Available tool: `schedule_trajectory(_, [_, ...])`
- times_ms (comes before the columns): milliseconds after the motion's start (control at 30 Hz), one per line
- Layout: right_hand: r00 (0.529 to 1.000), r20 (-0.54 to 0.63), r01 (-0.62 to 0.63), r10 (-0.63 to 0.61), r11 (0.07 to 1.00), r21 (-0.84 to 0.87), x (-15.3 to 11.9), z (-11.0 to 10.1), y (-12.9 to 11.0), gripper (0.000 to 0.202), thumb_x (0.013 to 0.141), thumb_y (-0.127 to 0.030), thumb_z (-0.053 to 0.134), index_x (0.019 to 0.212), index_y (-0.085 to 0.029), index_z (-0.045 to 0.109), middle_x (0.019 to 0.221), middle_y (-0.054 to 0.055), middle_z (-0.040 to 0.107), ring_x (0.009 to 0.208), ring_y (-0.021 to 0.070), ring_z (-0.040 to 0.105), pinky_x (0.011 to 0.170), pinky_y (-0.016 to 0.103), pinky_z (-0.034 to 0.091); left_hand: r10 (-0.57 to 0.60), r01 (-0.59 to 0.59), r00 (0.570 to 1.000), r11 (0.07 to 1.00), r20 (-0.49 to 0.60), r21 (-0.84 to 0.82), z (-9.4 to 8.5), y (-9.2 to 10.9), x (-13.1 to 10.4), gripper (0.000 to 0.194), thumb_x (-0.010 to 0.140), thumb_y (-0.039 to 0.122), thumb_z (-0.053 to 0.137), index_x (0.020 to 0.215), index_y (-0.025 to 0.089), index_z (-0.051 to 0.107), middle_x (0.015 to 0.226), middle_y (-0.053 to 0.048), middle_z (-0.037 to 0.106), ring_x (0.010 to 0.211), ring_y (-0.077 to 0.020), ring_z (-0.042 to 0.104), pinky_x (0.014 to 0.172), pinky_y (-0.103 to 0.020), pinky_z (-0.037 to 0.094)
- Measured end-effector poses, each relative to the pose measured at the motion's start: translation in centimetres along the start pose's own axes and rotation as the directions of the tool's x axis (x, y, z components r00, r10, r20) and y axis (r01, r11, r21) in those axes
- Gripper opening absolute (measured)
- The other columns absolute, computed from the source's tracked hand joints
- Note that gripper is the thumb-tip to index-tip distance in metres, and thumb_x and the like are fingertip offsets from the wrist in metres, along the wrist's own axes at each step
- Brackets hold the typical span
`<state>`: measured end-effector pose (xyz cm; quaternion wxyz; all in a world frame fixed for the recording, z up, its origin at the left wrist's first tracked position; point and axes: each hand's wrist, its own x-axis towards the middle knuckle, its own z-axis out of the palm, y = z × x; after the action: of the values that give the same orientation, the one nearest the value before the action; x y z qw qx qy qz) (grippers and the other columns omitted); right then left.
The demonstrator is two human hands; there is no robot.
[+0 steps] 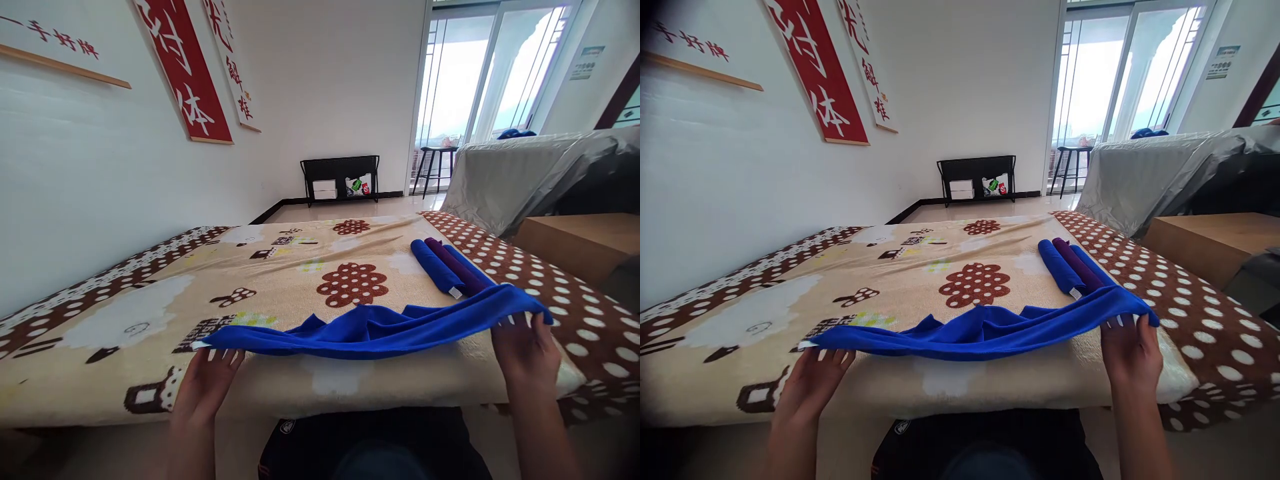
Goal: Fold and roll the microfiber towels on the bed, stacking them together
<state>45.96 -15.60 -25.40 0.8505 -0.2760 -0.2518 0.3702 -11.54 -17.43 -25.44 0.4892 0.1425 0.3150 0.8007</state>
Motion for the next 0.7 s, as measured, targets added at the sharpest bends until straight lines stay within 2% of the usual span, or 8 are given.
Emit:
schedule_trajectory(67, [1.000,0.005,0.006,-0.006,0.999,0.051,1.0,-0.8,0.9,0.012,0.086,-0.037,0.064,0.098,-0.038,0.068,0.119,-0.003,0.067,0.121,0.0230,0.060,0.105,0.047,0.050,-0.097,0.098,0.995,0.995,-0.036,0.016,-0.5,0.0,0.5,0.008,0.083,0.027,0.063,0.089,0.027,0.068,0.106,-0.004,0.073,0.099,-0.0229,0.068,0.089,-0.045,0.057])
schedule_trajectory(167, [0.990,0.036,-0.139,0.138,0.990,0.032,3.3,-1.1,2.9,0.009,0.083,-0.036,0.070,0.090,-0.031,0.067,0.109,0.000,0.071,0.109,0.0216,0.066,0.098,0.046,0.054,-0.203,0.206,0.976,0.978,-0.072,0.026,-0.5,-0.5,1.9,0.007,0.086,0.022,0.057,0.086,0.022,0.065,0.108,-0.009,0.070,0.107,-0.0263,0.067,0.092,-0.052,0.055])
schedule_trajectory(300, [0.949,0.089,-0.296,0.301,0.953,-0.064,7.6,0.8,4.5,0.016,0.077,-0.033,0.075,0.085,-0.025,0.063,0.101,0.003,0.073,0.100,0.0236,0.069,0.087,0.045,0.059,-0.208,0.211,0.976,0.977,-0.069,0.029,2.6,-0.4,5.4,0.007,0.087,0.020,0.056,0.081,0.020,0.059,0.110,-0.012,0.068,0.113,-0.0287,0.064,0.093,-0.054,0.055])
schedule_trajectory(400, [0.946,0.165,-0.264,0.280,0.958,-0.112,10.9,4.1,3.4,0.014,0.078,-0.029,0.074,0.087,-0.024,0.064,0.100,0.003,0.073,0.096,0.0216,0.070,0.082,0.039,0.060,-0.119,0.118,0.993,0.992,0.003,0.049,7.1,1.7,8.2,0.003,0.087,0.018,0.054,0.085,0.019,0.055,0.115,-0.012,0.065,0.119,-0.0283,0.061,0.096,-0.053,0.053])
schedule_trajectory(467, [0.966,0.223,-0.121,0.132,0.991,-0.062,12.4,6.6,1.7,0.010,0.081,-0.027,0.072,0.085,-0.025,0.064,0.095,-0.001,0.073,0.091,0.0172,0.070,0.082,0.034,0.059,-0.033,0.030,0.998,0.999,0.057,0.041,10.1,4.0,9.3,0.005,0.090,0.020,0.049,0.090,0.019,0.053,0.118,-0.011,0.064,0.122,-0.0264,0.058,0.099,-0.052,0.052])
schedule_trajectory(533, [0.963,0.268,0.017,-0.020,1.000,0.013,13.2,8.8,-0.2,0.007,0.083,-0.027,0.069,0.088,-0.025,0.064,0.096,-0.003,0.072,0.093,0.0145,0.069,0.089,0.032,0.057,0.134,-0.135,0.976,0.991,0.173,-0.004,12.3,6.4,9.6,0.008,0.088,0.021,0.050,0.095,0.020,0.053,0.119,-0.008,0.063,0.122,-0.0243,0.058,0.103,-0.050,0.050])
schedule_trajectory(633, [0.930,0.338,0.134,-0.147,0.989,0.061,12.9,10.2,-2.2,0.008,0.086,-0.032,0.067,0.092,-0.027,0.066,0.108,-0.003,0.071,0.107,0.0151,0.065,0.102,0.035,0.051,0.375,-0.373,0.855,0.925,0.358,-0.078,12.8,9.3,8.8,0.014,0.086,0.026,0.052,0.099,0.020,0.052,0.120,-0.007,0.062,0.123,-0.0242,0.057,0.107,-0.052,0.045])
schedule_trajectory(700, [0.917,0.377,0.136,-0.133,0.990,0.019,12.0,9.4,-2.3,0.010,0.085,-0.033,0.068,0.093,-0.028,0.067,0.110,-0.002,0.071,0.110,0.0168,0.064,0.103,0.038,0.050,0.432,-0.439,0.826,0.896,0.361,-0.067,11.2,10.0,8.3,0.012,0.088,0.031,0.049,0.095,0.021,0.050,0.115,-0.006,0.064,0.120,-0.0239,0.058,0.108,-0.055,0.043])
